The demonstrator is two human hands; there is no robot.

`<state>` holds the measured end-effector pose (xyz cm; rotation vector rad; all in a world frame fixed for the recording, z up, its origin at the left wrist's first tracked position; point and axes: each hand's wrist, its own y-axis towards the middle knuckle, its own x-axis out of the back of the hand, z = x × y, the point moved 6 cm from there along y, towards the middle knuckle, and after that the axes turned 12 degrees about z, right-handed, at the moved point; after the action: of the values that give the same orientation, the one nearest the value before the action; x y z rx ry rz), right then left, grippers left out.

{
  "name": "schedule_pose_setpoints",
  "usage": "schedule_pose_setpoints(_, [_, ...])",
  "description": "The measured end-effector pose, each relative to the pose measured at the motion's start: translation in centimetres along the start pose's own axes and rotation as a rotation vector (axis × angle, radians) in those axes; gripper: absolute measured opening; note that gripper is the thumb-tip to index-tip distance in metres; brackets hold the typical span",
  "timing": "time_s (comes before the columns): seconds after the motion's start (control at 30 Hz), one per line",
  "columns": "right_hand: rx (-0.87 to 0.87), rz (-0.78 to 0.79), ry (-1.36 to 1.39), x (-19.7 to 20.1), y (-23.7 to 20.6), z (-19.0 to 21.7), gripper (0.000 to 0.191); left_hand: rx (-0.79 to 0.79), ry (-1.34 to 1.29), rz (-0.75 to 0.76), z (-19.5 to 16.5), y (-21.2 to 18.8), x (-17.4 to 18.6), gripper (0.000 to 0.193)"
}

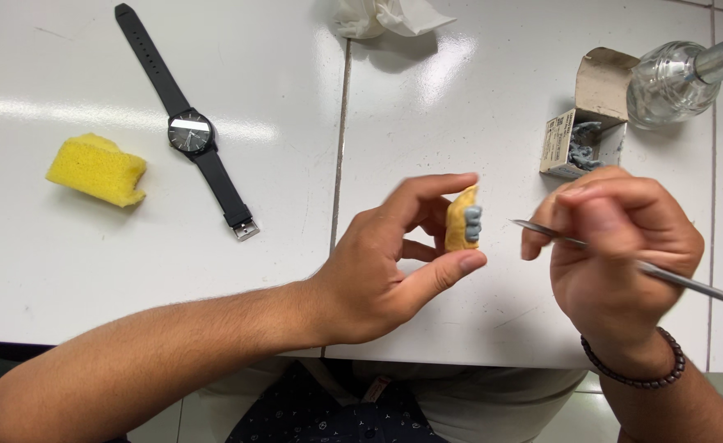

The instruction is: The person holds a yellow dental plaster model with artificial teeth in one hand and uses a metal wax carver to shape and smooth blue wax along the teeth, periodically rotating the model and repositioning the tool to work different surfaces.

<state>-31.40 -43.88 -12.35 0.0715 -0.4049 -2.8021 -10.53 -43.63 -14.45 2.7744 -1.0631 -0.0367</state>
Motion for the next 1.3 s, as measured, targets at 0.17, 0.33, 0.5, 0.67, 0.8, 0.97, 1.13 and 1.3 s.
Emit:
schedule_pose_setpoints(0.17, [-0.012,0.101,-0.299,-0.5,-0.1,0.4,0.021,-0.068,0.015,-0.022,1.1,-0.1,-0.6,0.057])
schedule_pose_setpoints(0.33, [-0.02,0.193,-0.425,-1.4,0.3,0.8,0.018,-0.086,0.0,-0.027,1.6,-0.4,-0.7,0.056])
schedule_pose_setpoints(0.5, [0.031,0.197,-0.369,-2.3,0.2,1.1,0.016,-0.113,0.01,-0.028,1.6,-0.6,-0.7,0.056])
schedule_pose_setpoints(0.67, [0.099,0.186,-0.451,-3.4,-0.3,1.4,0.016,-0.112,0.033,-0.028,2.0,-1.1,-0.8,0.053])
schedule_pose_setpoints(0.8, [0.12,0.179,-0.521,-4.2,-0.7,1.6,0.018,-0.107,0.072,-0.04,2.3,-1.2,-0.8,0.049])
schedule_pose_setpoints(0.97, [0.13,0.194,-0.505,-4.2,-0.5,1.4,0.018,-0.125,0.064,-0.043,1.6,-1.1,-0.8,0.05])
schedule_pose_setpoints(1.13, [0.013,0.025,-0.328,-1.9,-0.7,1.1,0.022,0.04,-0.101,0.055,1.3,-1.6,-0.6,0.033])
schedule_pose_setpoints(1.3, [0.103,0.287,-0.456,-3.3,-0.7,1.0,0.021,-0.001,0.2,0.105,1.2,-1.0,-0.3,0.022])
